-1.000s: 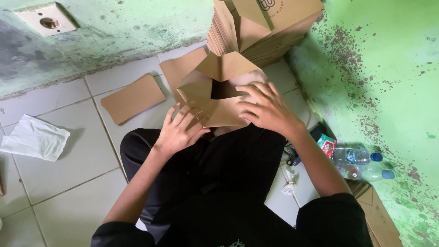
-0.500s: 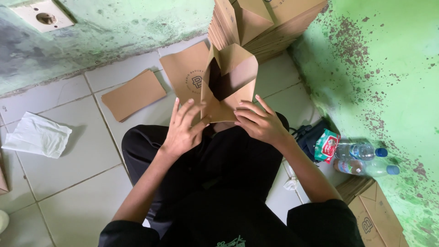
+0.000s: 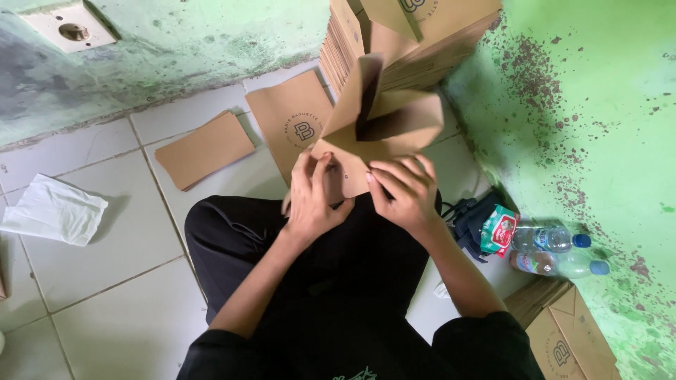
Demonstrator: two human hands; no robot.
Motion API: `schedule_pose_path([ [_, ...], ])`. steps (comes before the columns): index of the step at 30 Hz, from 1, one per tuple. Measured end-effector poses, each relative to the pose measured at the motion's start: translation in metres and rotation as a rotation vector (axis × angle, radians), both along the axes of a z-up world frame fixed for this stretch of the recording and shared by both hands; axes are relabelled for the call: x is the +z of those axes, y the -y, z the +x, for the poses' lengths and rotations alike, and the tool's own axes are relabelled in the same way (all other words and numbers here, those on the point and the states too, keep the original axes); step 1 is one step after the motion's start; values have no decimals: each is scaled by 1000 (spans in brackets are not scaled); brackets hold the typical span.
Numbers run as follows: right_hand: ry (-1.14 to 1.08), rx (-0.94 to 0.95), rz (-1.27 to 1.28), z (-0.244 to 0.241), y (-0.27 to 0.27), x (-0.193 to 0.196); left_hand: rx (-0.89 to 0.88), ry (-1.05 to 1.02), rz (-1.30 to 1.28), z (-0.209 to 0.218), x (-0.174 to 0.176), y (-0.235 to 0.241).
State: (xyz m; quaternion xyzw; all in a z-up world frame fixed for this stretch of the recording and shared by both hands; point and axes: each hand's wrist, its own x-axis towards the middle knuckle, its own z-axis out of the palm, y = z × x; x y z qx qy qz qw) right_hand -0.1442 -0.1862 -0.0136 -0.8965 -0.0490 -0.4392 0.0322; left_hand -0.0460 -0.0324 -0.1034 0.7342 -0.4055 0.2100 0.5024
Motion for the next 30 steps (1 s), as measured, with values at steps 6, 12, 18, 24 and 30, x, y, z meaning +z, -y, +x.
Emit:
schedule_pose_path([
  [6, -179, 12, 308, -6, -6, 54, -177, 240, 185, 27, 55, -5],
  [12, -220, 82, 511, -4, -15, 44, -311, 201, 391, 33, 92, -16],
  [18, -306, 164, 479, -10, -16, 27, -380, 92, 386, 33, 91, -24],
  [24, -311, 275, 494, -11, -12, 21, -372, 122, 309, 35, 98, -28],
  [30, -206, 403, 421, -1, -29, 63, -348, 155, 288, 37, 67, -28],
])
